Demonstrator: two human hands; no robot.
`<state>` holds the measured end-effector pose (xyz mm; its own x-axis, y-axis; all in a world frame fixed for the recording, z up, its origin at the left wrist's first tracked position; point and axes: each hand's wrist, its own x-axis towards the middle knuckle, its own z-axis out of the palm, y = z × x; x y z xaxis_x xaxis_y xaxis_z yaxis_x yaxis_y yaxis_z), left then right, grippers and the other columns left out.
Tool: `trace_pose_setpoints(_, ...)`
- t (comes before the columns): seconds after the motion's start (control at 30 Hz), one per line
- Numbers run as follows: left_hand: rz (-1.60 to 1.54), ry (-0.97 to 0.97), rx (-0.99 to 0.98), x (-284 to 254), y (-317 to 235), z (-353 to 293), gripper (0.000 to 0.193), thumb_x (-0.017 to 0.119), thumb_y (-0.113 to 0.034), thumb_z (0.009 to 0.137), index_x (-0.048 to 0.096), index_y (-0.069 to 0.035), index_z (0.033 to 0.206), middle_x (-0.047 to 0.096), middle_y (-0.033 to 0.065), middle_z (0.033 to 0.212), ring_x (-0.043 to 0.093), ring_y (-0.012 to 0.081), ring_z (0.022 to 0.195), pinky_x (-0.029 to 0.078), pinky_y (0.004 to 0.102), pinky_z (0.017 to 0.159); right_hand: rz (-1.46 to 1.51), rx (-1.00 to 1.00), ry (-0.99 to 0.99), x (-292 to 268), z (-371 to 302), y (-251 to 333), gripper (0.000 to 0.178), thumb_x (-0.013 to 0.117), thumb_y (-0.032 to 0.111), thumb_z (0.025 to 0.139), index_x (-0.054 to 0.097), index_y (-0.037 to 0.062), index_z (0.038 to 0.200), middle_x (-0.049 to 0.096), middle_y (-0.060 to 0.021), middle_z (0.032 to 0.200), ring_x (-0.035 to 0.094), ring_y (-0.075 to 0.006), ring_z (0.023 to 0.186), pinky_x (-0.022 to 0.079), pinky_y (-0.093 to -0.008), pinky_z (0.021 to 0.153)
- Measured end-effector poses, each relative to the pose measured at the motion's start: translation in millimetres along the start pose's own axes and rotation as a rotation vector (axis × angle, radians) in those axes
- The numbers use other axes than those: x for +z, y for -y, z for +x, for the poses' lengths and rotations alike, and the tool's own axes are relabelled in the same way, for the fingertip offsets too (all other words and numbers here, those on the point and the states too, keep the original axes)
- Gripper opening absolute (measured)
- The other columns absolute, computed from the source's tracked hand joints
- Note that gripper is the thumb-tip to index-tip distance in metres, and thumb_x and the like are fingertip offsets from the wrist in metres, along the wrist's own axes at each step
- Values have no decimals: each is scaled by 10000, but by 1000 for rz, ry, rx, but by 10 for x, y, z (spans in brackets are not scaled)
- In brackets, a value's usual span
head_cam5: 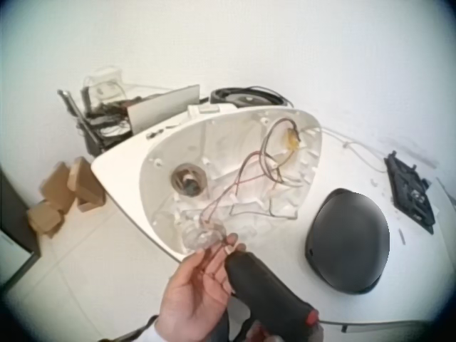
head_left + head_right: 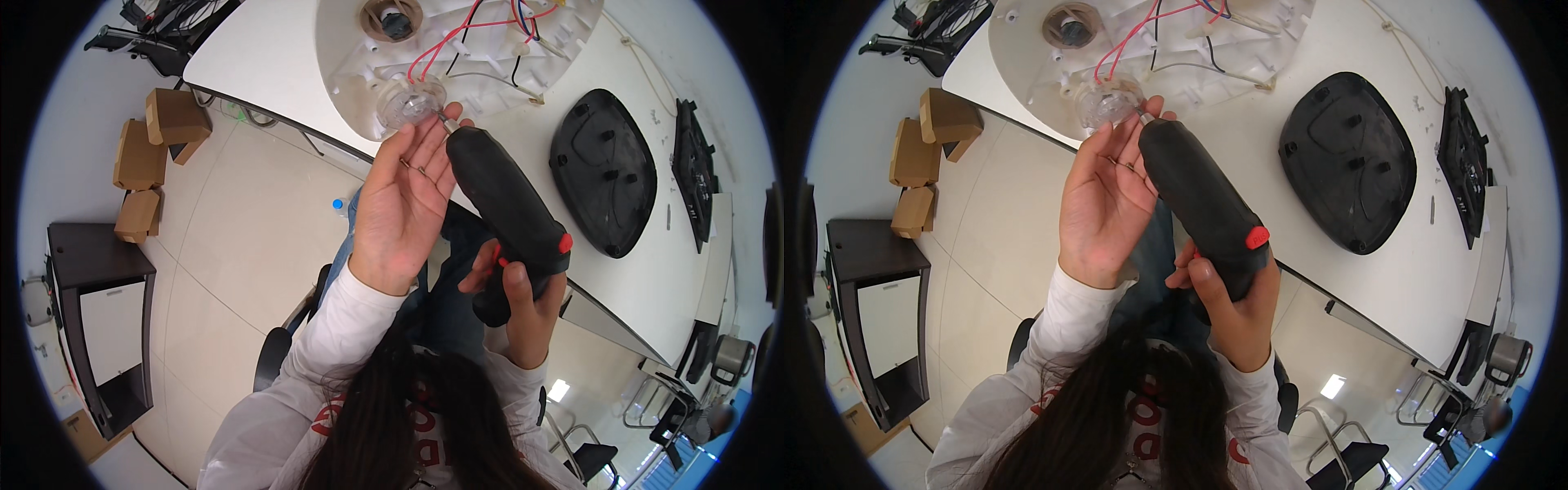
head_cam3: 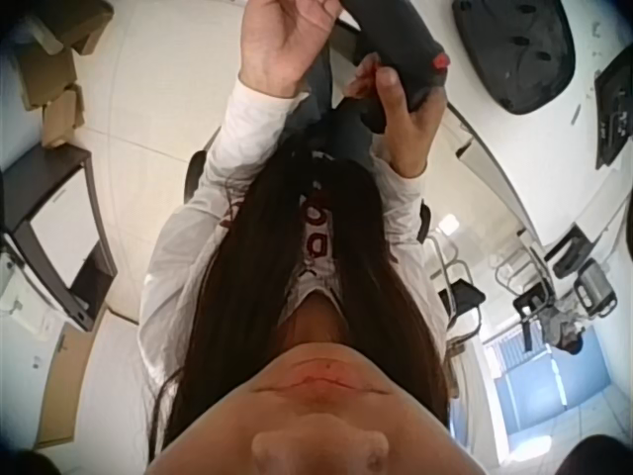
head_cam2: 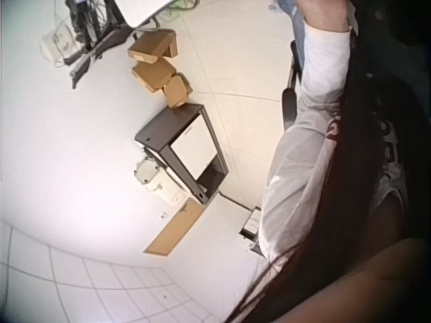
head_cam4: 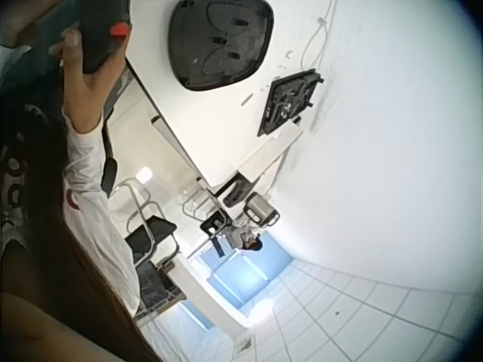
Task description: The person uses a cordless electric screwdriver to remove and install screws on a white plastic housing and a black cover. They handle small screws, select bits from a toolkit, and manipulate wires inside the housing. The person also picks up and sets down multiple screwdrivers on the table.
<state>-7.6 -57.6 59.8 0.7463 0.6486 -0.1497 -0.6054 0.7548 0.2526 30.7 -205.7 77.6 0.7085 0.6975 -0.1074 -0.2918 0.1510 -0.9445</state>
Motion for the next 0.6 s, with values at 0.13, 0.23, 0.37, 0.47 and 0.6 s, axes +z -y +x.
trace_pose_setpoints(0.13,-5,-6,-6,-14,10,3,337,443,-188,925,449,45,1168,495,186,1242,490,278,1147,390,356,993,-90,-2,3,28,1,-6,362,632,117,814,465,-59,1082,576,-93,813,579,-140,687,503,-271,649)
trace_pose_setpoints(0.23,-19,2,-8,-39,10,0,309,452,-198,921,547,47,1083,499,143,1270,432,269,1209,357,392,1012,-97,-18,4,54,12,-17,369,645,108,807,456,-57,1077,573,-85,804,574,-131,696,506,-271,650)
trace_pose_setpoints(0.37,-23,0,-11,-37,15,6,303,454,-202,922,549,39,1080,497,142,1274,431,271,1211,354,395,1013,-113,-24,-4,41,-1,-68,382,655,118,805,455,-54,1082,572,-82,799,576,-131,698,506,-270,647)
trace_pose_setpoints(0.47,-19,15,-18,-48,15,8,351,439,-210,929,483,39,1172,480,141,1292,417,270,1222,352,399,1014,-141,-44,-1,43,-4,-88,386,659,120,805,455,-52,1083,572,-77,788,581,-132,686,502,-267,648)
trace_pose_setpoints(0.6,8,44,-26,-50,5,7,431,418,-217,937,363,34,1284,449,136,1322,393,267,1240,347,403,1017,-149,-42,1,41,4,-86,378,656,115,807,456,-52,1082,573,-72,775,588,-133,669,496,-262,646)
